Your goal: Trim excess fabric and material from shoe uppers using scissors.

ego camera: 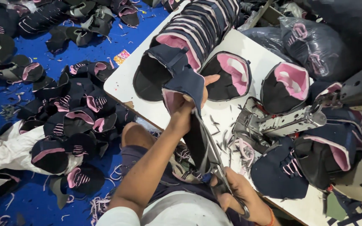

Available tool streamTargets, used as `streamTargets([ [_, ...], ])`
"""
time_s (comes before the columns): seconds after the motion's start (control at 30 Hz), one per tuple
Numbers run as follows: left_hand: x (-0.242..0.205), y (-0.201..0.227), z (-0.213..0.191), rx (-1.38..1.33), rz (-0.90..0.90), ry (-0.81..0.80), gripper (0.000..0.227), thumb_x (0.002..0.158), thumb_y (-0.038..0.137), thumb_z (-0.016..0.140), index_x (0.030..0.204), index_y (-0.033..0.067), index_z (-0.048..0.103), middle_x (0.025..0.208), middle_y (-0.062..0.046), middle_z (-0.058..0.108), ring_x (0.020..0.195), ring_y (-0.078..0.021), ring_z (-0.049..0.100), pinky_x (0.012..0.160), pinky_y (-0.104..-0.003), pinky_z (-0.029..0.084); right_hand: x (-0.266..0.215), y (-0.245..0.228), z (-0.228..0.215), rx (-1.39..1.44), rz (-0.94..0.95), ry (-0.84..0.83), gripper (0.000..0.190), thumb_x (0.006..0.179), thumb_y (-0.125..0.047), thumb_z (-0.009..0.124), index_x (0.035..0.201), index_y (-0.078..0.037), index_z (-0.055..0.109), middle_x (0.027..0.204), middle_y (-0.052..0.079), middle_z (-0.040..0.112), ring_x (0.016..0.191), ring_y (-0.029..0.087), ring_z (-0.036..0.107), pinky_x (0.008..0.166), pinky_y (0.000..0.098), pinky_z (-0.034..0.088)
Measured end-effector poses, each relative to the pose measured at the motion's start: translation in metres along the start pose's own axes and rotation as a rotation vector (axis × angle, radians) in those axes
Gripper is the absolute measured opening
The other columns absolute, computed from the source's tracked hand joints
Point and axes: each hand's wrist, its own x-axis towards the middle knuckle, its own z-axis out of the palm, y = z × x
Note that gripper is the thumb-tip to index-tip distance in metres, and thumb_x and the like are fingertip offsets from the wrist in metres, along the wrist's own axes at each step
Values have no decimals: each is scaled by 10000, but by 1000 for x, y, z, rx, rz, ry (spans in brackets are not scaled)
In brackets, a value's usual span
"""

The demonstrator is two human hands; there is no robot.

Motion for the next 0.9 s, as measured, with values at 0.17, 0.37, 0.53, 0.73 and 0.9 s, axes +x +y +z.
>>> streamTargets([
  [0.17, -1, -10, -7, 11, 23, 1, 853, 1025, 603, 597, 1463, -128, 559, 761, 94, 463, 722, 15, 385, 654, -172, 275, -2, 8, -7, -2, -7, 1, 590, 928, -462, 745, 1181, 34, 548, 771, 83, 591, 632, 139, 548, 600, 269, 444],
  [0.37, -14, -27, -15, 78, -10, -6, 740, 1008, 565, 661, 1433, -40, 621, 814, 81, 505, 756, -5, 419, 668, -185, 300, 0, -30, -3, 130, -14, -207, 773, 937, -631, 629, 1366, -12, 456, 985, 70, 577, 865, 145, 580, 772, 283, 499],
  [0.53, -36, -99, -45, 127, -141, 95, 454, 954, 463, 724, 1203, 118, 567, 993, 43, 564, 841, -71, 527, 711, -256, 444, 2, -33, -4, 187, -45, -60, 845, 870, -692, 689, 1251, 41, 510, 902, 74, 557, 762, 147, 550, 671, 277, 468],
  [0.73, -36, -82, -33, 107, -123, 74, 452, 995, 468, 714, 1180, 74, 589, 1015, 29, 572, 890, -82, 528, 779, -264, 450, 0, 8, -12, 135, -58, 33, 827, 816, -655, 761, 1178, 51, 527, 826, 74, 552, 653, 137, 526, 572, 259, 436],
  [0.9, -34, -79, -30, 165, -97, 40, 462, 993, 492, 704, 1124, 59, 616, 993, 30, 568, 876, -85, 519, 763, -259, 436, 5, -10, -7, 69, -69, 16, 804, 825, -682, 726, 1185, 8, 525, 844, 37, 572, 696, 103, 540, 613, 239, 462],
])
